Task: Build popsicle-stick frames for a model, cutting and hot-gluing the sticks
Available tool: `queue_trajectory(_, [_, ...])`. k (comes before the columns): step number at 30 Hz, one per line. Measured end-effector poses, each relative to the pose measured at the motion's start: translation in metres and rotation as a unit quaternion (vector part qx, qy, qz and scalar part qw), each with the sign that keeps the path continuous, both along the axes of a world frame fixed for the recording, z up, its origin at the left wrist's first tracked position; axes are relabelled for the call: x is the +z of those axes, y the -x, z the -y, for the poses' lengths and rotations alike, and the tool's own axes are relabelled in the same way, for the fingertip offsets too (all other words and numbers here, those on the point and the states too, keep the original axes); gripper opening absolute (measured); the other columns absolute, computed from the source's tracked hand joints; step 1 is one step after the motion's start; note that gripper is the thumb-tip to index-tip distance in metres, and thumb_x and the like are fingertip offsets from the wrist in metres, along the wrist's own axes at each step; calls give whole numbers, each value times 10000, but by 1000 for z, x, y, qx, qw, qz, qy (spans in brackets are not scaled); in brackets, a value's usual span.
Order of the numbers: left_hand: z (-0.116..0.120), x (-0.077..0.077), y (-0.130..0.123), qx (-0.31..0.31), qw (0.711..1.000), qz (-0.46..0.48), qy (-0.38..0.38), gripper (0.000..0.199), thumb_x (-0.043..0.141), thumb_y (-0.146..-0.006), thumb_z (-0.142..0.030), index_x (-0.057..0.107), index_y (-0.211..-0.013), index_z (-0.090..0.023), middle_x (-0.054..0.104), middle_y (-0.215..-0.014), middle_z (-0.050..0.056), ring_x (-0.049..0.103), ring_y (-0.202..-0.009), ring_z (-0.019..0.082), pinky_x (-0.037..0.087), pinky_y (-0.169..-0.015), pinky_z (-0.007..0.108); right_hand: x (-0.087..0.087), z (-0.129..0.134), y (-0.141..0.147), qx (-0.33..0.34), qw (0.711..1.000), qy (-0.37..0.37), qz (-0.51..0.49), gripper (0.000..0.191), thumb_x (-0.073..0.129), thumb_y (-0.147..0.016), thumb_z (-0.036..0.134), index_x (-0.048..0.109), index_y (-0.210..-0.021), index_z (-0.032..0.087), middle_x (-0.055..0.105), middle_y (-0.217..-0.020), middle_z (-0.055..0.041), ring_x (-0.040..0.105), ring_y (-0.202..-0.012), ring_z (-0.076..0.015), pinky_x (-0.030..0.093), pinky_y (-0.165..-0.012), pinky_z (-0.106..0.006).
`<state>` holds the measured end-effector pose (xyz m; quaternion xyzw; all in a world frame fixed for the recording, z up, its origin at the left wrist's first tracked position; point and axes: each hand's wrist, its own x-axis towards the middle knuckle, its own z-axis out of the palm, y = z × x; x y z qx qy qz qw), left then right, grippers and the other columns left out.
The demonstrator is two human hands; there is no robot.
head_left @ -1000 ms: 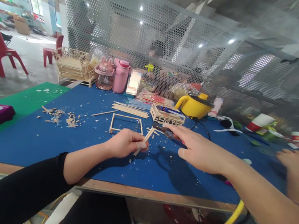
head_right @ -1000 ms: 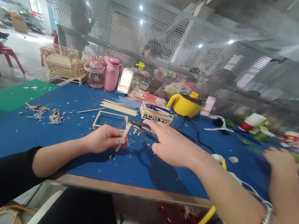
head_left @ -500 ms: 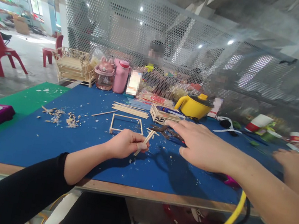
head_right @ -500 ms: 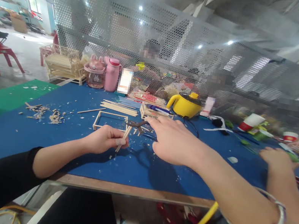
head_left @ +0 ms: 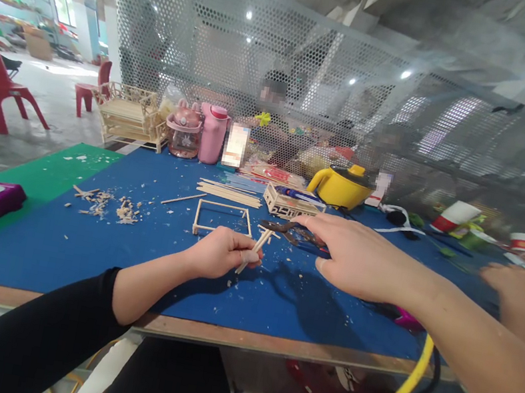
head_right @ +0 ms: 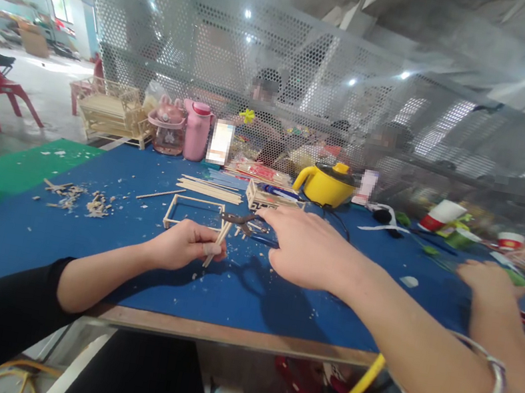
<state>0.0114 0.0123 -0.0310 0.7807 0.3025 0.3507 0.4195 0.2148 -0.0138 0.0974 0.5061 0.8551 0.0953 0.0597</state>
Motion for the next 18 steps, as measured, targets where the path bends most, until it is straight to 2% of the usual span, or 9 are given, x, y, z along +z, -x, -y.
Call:
queue_trajectory(8, [0, -1, 0, 1, 1000, 6, 13, 262, 489, -845, -320, 665, -770, -141, 629, -716, 12, 516, -621, 113, 424, -616, 203, -1, 0, -3, -14, 1000, -15, -14, 587, 495, -675, 176, 550, -1258, 212, 627, -1225, -93, 611, -1025, -338, 494, -804, -469])
queue_trajectory(13, [-1, -3, -1, 1, 1000, 10, 26, 263, 490, -843, -333, 667, -792, -144, 636, -723, 11, 522, -622, 116, 428, -624, 207, -2, 0, -5, 12, 999, -30, -14, 616, 497, -664, 172, 525, -1280, 178, 579, -1287, -107, 566, -1109, -336, 479, -860, -475])
queue_trajectory(18, [0, -1, -2, 5, 1000, 3, 30, 276, 490, -844, -343, 665, -770, -143, 637, -736, 15, 523, -625, 116, 426, -623, 204, 1, 0, -6, 16, 999, -31, -14, 615, 502, -658, 162, 534, -1272, 173, 581, -1279, -113, 561, -1115, -332, 466, -883, -487])
